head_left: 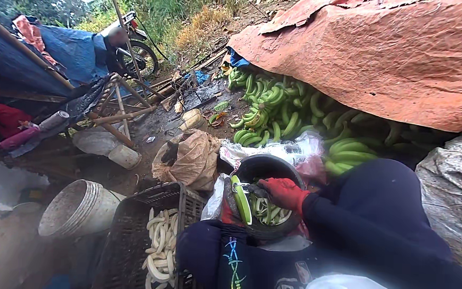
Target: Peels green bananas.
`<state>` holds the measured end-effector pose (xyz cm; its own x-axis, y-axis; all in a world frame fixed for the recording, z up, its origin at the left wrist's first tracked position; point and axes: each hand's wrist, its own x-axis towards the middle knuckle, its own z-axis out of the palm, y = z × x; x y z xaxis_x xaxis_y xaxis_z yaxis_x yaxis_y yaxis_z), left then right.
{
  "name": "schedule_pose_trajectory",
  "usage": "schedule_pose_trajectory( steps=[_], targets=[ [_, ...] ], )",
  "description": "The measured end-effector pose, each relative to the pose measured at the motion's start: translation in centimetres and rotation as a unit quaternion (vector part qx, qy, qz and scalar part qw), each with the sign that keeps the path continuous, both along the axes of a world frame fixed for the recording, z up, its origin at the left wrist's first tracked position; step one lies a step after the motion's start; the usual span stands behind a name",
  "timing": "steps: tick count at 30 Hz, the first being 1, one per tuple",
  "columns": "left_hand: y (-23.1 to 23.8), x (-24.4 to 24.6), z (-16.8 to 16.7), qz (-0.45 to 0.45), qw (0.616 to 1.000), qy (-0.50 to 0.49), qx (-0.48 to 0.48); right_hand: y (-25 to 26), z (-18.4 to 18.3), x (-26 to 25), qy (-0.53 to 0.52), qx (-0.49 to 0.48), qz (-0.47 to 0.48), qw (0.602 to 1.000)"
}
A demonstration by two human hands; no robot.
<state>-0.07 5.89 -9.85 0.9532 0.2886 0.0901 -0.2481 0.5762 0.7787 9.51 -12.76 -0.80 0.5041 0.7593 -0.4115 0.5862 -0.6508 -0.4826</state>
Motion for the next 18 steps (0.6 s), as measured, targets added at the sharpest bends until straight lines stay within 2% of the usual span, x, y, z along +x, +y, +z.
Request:
schedule_pose_trajectory(
  steps=[1,2,3,5,8,10,12,14,16,18],
  targets=[
    [-0.7,-0.1,1.2,0.014,0.999,0.027,0.044,0.3,0.0,0.4,-0.003,0.001,-0.015,1.000],
    [-3.3,0.3,5.6,0.103,0.973,0.196,0.064,0.6,0.1,0.9,-0.004,0.004,-0.031,0.999],
    [-4.7,1.0,8.3,0.145,0.935,0.310,0.091,0.9,0.0,1.4,-0.001,0.010,-0.046,0.999],
    [-3.7,0.3,6.2,0.111,0.938,0.238,0.226,1.3,-0.3,2.5,0.024,0.030,-0.064,0.997],
    [-3.0,0.0,5.3,0.086,0.906,0.266,0.319,1.5,-2.0,4.5,0.085,0.058,-0.077,0.992],
    [-2.5,-0.2,4.6,0.086,0.915,0.246,0.309,1.1,-2.9,5.5,0.095,0.063,-0.100,0.988],
    [-1.6,-0.1,3.0,0.105,0.946,0.200,0.231,0.5,-3.2,5.7,0.069,0.060,-0.139,0.986],
    [-0.1,0.4,0.8,0.114,0.958,0.194,0.175,-0.1,-2.5,5.0,0.038,0.051,-0.160,0.985],
    [0.5,0.9,0.2,0.125,0.937,0.226,0.236,-0.7,-1.6,3.4,0.028,0.062,-0.116,0.991],
    [0.2,1.2,1.0,0.142,0.900,0.261,0.318,-1.4,-1.4,1.4,0.025,0.082,-0.027,0.996]
  ],
)
